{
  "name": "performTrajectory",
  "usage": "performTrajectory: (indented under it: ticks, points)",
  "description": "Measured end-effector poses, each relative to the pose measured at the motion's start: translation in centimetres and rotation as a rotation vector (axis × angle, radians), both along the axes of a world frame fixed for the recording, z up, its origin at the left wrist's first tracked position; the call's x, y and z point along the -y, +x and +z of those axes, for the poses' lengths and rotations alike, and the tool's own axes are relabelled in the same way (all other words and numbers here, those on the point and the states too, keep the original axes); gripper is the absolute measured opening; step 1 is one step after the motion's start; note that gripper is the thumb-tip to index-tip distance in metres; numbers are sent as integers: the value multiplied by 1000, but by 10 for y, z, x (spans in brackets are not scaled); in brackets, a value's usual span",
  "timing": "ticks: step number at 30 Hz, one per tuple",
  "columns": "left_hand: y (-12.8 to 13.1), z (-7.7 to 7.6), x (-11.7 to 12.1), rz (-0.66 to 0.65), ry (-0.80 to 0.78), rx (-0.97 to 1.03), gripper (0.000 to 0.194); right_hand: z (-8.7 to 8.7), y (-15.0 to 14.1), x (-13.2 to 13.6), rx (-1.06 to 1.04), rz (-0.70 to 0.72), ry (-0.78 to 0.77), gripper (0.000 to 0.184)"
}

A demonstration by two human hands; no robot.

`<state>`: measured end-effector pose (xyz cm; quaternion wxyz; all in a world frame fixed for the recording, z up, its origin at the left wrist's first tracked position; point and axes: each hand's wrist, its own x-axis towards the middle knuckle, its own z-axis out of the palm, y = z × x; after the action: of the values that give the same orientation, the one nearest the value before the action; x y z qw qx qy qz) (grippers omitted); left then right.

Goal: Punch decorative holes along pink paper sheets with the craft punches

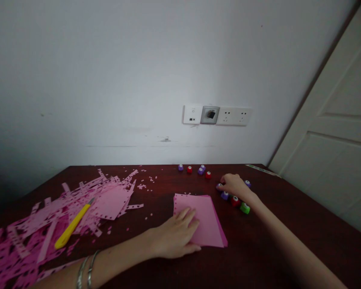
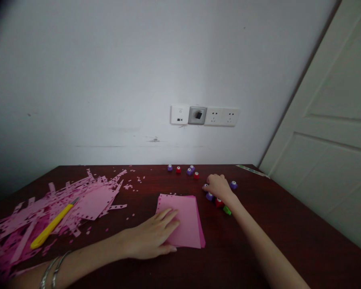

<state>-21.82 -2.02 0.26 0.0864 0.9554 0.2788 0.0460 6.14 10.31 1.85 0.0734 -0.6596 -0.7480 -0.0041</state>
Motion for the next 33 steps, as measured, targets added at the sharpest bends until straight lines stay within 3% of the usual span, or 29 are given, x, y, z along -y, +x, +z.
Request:
performTrajectory:
  ticks: [5, 8, 12, 15, 18, 25, 33]
  points:
    - [-7, 19, -20, 136, 36, 60, 53, 12, -21, 1, -21, 119, 97, 23]
    - [-20, 25, -40, 232, 8, 87, 52, 16, -39, 4, -126, 225, 36, 19]
    - [-38, 19, -57, 206, -154, 21, 80, 13, -61, 15, -258, 477, -138, 26]
    - [-43, 11, -53, 304, -271, -24, 99, 6, -70, 31, -248, 618, -133, 41]
    - [-43, 6, -41, 414, -297, 50, 86, 0, -71, 51, -246, 631, -134, 48]
    - [-27, 2, -26, 439, -310, 191, 72, -7, -69, 77, -221, 559, -277, 87]
    - [-23, -2, -33, 456, -342, 269, 67, -6, -68, 75, -272, 570, -347, 86]
